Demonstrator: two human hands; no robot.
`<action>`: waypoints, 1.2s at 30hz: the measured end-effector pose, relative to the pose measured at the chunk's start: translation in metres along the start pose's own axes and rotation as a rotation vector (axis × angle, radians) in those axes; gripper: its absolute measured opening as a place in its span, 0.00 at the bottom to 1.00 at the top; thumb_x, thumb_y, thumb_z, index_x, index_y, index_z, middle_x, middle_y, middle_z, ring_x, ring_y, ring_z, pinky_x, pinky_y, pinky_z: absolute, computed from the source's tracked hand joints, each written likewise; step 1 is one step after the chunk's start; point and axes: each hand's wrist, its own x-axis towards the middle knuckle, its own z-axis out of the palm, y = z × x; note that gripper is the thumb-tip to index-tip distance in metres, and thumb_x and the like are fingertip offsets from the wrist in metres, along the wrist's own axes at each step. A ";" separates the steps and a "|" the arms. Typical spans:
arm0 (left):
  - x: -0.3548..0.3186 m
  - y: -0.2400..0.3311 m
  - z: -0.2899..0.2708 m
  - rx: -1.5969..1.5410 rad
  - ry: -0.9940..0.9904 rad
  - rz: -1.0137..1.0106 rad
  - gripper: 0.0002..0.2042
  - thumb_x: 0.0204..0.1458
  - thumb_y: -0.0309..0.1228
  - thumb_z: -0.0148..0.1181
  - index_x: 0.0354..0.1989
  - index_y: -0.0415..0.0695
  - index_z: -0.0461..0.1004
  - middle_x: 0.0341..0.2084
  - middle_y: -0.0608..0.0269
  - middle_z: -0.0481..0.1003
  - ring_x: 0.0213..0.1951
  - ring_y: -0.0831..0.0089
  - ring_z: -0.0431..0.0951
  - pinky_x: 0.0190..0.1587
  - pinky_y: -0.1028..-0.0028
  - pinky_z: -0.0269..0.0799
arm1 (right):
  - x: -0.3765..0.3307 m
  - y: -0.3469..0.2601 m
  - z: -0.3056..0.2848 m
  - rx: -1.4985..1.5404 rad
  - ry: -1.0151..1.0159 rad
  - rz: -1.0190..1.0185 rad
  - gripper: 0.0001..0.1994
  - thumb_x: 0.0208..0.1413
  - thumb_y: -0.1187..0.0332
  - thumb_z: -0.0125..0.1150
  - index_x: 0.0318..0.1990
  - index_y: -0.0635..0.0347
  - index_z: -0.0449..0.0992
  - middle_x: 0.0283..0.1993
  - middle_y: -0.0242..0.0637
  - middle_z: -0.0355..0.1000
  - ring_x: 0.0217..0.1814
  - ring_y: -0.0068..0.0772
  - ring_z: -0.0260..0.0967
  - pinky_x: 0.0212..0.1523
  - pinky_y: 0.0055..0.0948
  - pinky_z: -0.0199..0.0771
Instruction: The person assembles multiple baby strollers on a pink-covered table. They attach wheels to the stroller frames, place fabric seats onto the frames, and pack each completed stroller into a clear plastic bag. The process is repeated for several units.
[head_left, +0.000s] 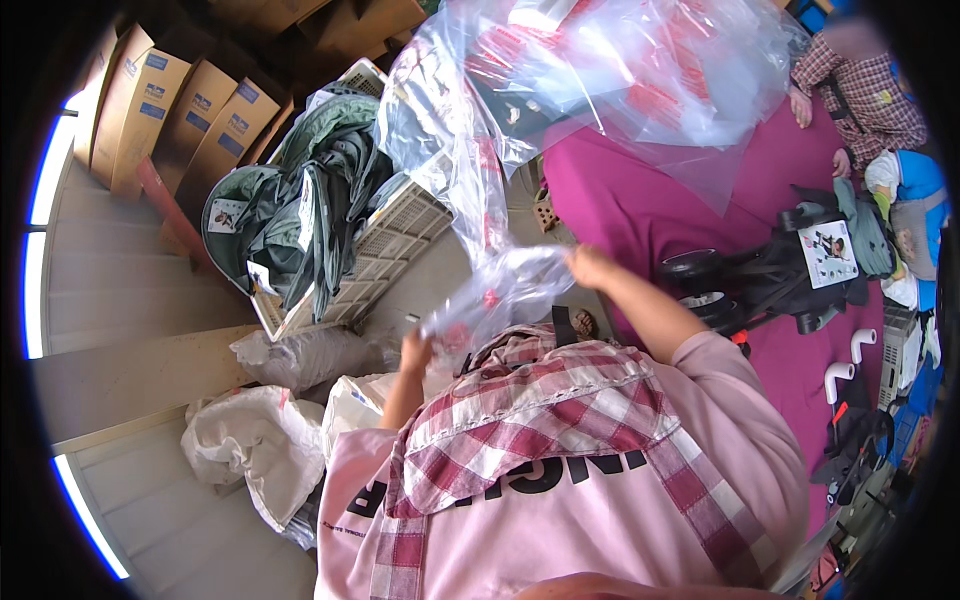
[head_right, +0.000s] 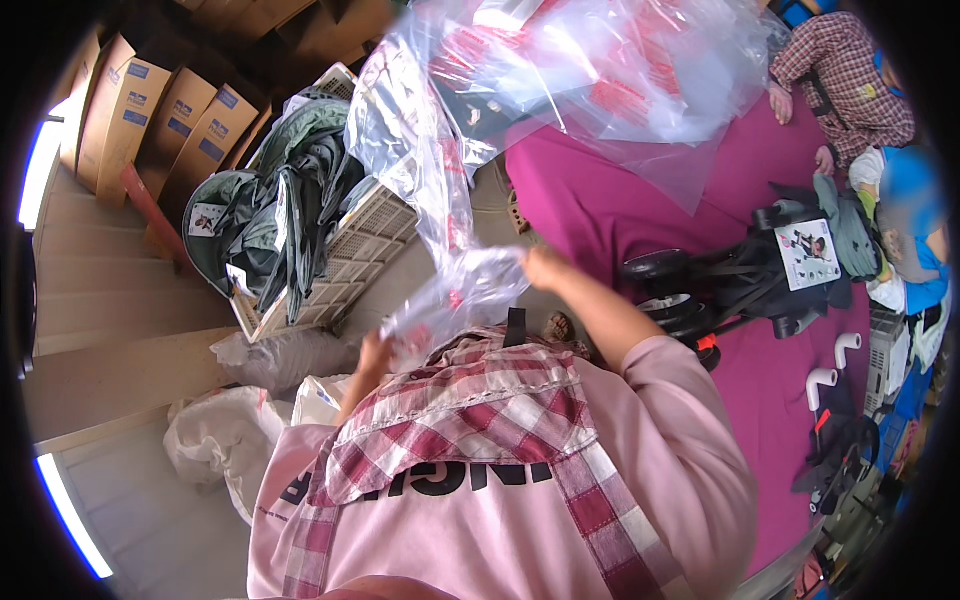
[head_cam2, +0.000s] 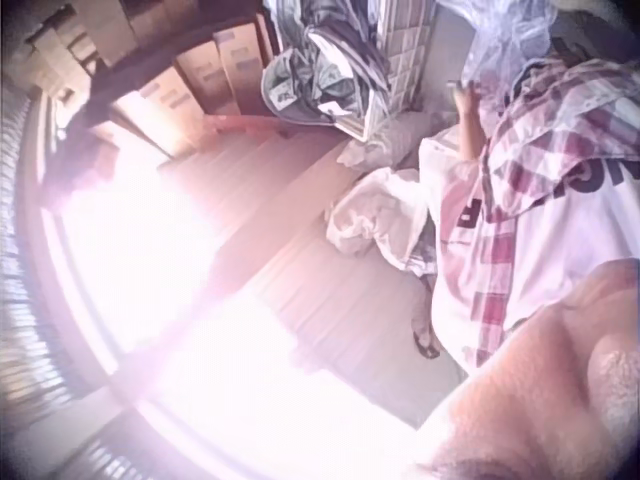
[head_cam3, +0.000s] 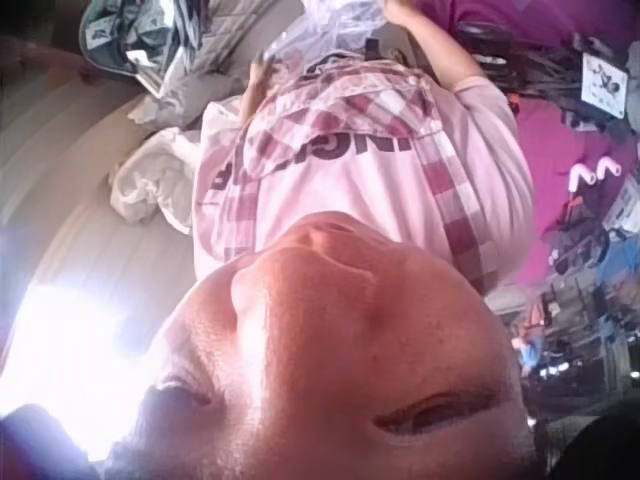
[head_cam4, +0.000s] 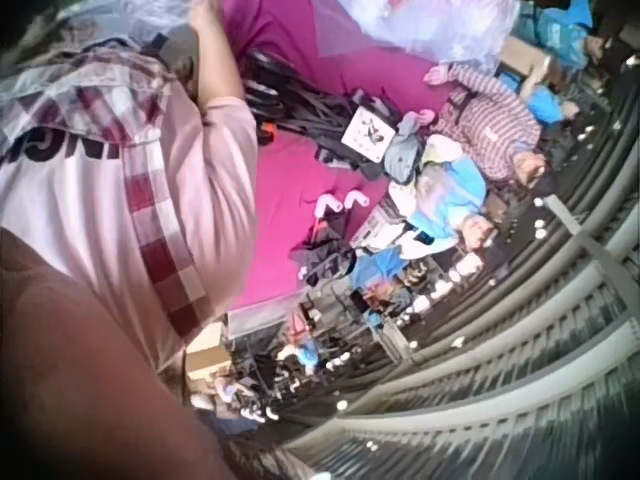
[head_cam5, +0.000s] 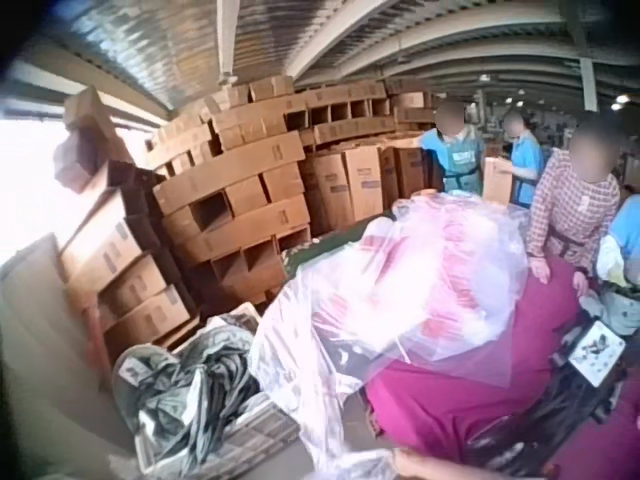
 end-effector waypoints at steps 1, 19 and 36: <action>0.025 0.052 -0.013 -0.079 0.022 0.104 0.17 0.54 0.26 0.60 0.52 0.36 0.72 0.34 0.54 0.80 0.29 0.68 0.79 0.29 0.70 0.75 | 0.006 0.010 -0.034 -0.037 0.144 -0.058 0.22 0.66 0.53 0.47 0.40 0.61 0.81 0.40 0.53 0.79 0.42 0.55 0.78 0.44 0.50 0.76; 0.079 -0.053 -0.031 0.198 -0.281 0.193 0.15 0.42 0.19 0.55 0.34 0.48 0.86 0.41 0.50 0.82 0.49 0.58 0.81 0.54 0.64 0.75 | -0.054 0.080 0.135 0.213 -0.593 0.438 0.28 0.63 0.47 0.55 0.56 0.64 0.75 0.41 0.49 0.80 0.35 0.41 0.81 0.29 0.42 0.81; 0.111 0.081 -0.282 0.285 0.653 0.688 0.12 0.48 0.20 0.54 0.36 0.38 0.83 0.31 0.51 0.82 0.36 0.61 0.82 0.43 0.66 0.75 | 0.078 -0.277 -0.050 -0.574 0.353 -0.586 0.26 0.57 0.68 0.53 0.65 0.53 0.69 0.72 0.44 0.60 0.76 0.44 0.53 0.70 0.52 0.57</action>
